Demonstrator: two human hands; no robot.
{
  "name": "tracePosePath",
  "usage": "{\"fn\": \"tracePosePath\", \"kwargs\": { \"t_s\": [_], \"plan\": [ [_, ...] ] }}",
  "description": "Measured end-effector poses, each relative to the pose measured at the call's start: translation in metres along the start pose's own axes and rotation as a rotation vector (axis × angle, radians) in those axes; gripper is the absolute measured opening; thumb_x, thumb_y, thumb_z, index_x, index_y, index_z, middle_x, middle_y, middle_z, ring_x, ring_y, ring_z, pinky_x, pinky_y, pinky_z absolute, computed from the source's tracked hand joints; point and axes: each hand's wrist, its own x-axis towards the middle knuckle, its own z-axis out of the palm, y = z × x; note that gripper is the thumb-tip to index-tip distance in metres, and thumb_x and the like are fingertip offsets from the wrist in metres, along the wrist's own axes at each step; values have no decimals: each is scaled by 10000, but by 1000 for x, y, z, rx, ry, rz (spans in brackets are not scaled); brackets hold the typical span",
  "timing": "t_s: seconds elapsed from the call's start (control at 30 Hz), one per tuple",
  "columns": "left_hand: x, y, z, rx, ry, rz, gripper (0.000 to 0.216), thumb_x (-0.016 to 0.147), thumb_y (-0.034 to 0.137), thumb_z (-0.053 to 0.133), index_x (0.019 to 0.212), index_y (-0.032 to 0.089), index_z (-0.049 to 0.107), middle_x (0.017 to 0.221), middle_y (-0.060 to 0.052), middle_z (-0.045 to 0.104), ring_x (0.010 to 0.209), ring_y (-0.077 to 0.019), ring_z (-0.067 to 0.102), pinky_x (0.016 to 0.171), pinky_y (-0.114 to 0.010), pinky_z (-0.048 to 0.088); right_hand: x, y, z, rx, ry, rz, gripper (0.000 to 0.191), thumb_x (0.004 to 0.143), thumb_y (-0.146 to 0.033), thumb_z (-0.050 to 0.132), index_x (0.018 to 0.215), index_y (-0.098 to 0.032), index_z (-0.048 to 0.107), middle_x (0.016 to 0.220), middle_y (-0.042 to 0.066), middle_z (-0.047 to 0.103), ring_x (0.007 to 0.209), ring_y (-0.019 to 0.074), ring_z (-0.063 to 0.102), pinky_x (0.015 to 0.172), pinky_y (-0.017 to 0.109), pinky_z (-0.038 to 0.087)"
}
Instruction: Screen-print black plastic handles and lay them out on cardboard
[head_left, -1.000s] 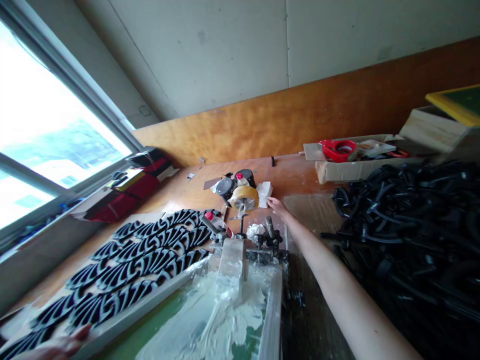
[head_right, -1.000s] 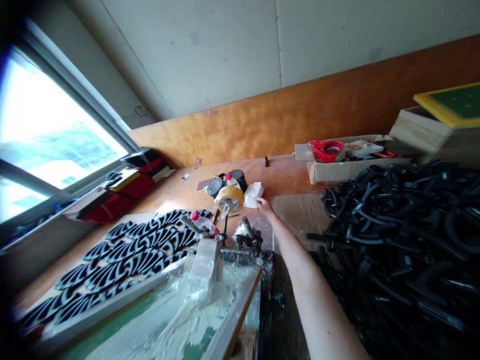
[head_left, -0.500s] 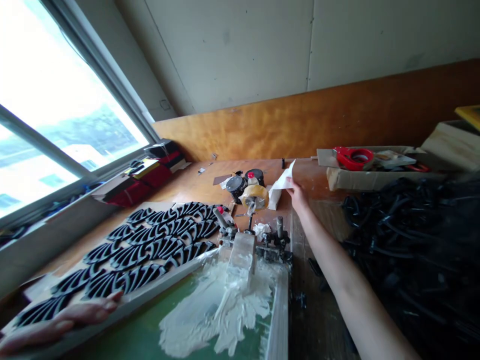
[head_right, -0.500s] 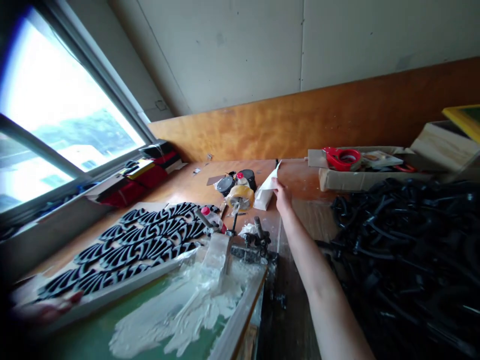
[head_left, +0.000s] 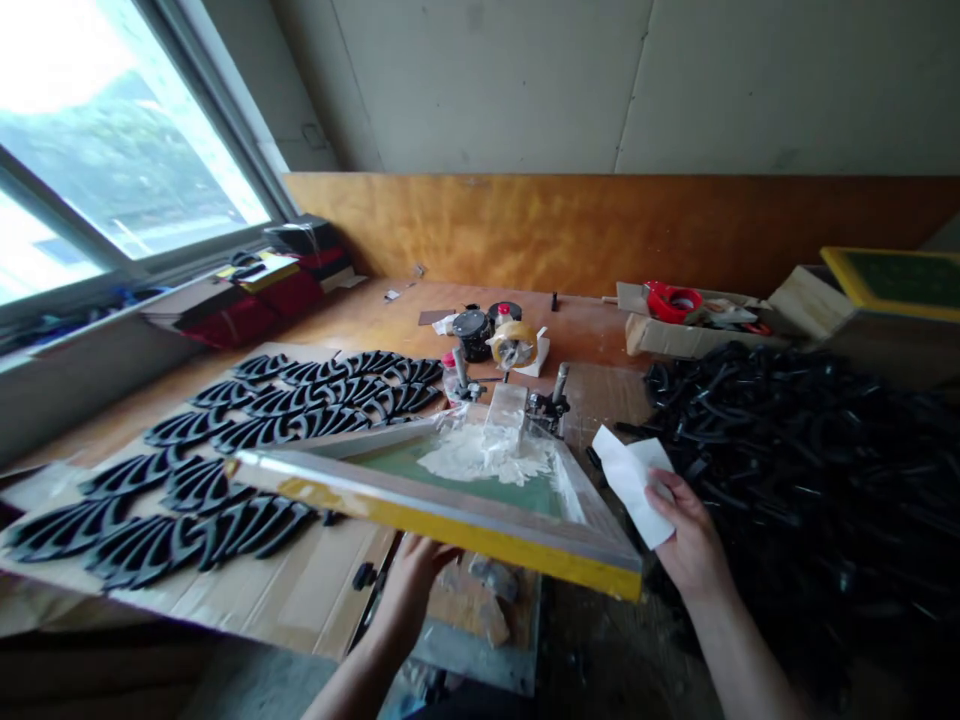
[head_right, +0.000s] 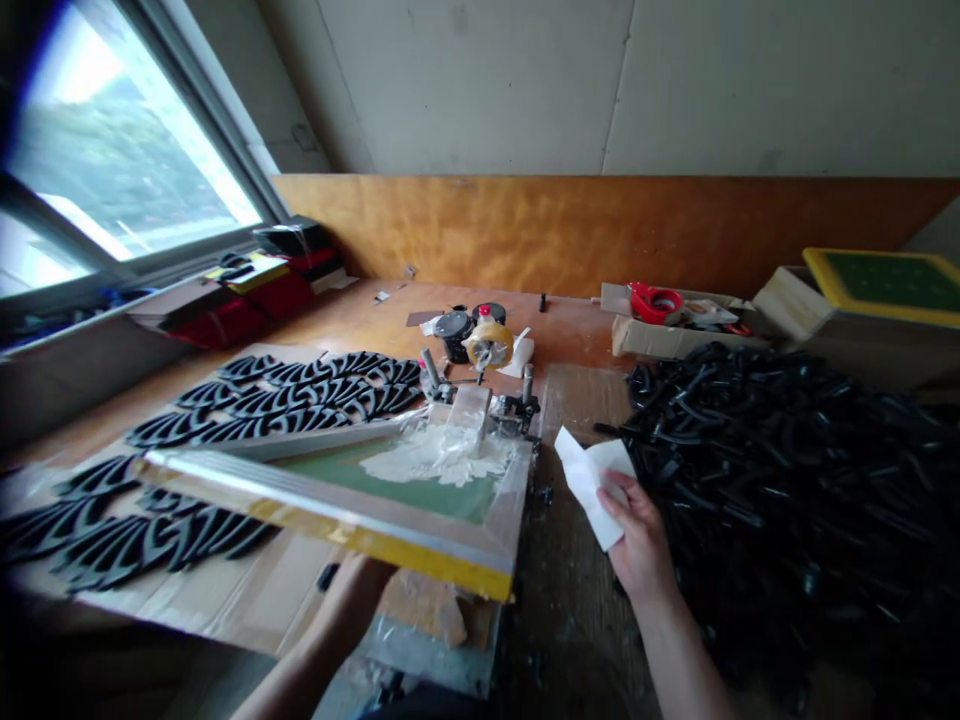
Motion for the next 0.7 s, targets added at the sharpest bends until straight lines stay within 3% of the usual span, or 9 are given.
{"fn": "tracePosePath", "kwargs": {
  "t_s": [0.13,0.23,0.3,0.4,0.53,0.7],
  "plan": [
    [-15,-49,24,-156,-424,-367,562,707,565,711,1100,170,636,1165,-126,639,1042,-253,609,864,-382,477,-74,59,25,-8,-32,202,357,542,-307,857,873,-290,723,908,-17,746,895,200,666,852,354,516],
    [-18,-67,26,-342,-553,-494,683,687,681,657,1112,147,636,1121,-138,659,1022,-256,615,882,-385,456,-110,92,56,-7,-94,323,320,578,-329,827,879,-288,726,943,-1,744,937,232,665,935,444,477],
    [-17,-71,18,-452,-534,-532,709,663,703,659,1064,118,657,1056,-138,682,965,-248,628,868,-367,461,-123,106,76,-15,-125,377,311,597,-331,812,888,-273,722,962,19,742,931,244,670,935,474,474],
    [-11,-69,1,-587,-410,-508,581,660,568,746,1042,138,665,990,-88,700,850,-188,639,830,-323,479,-127,119,99,-77,-135,365,332,610,-322,805,919,-262,701,998,26,732,942,238,667,913,446,492],
    [5,-61,-22,-630,-313,-397,438,690,393,786,1049,177,658,948,-44,698,741,-131,627,741,-274,496,-121,135,120,-229,-150,249,347,659,-323,785,982,-258,675,1114,22,691,1057,231,626,951,400,473],
    [35,-49,-56,-504,-328,-284,485,694,444,773,1054,141,655,955,-76,696,752,-149,623,700,-267,486,-113,164,141,-535,-86,13,522,651,-374,777,1128,-208,643,1203,90,655,1149,294,570,1017,454,421]
  ]
}}
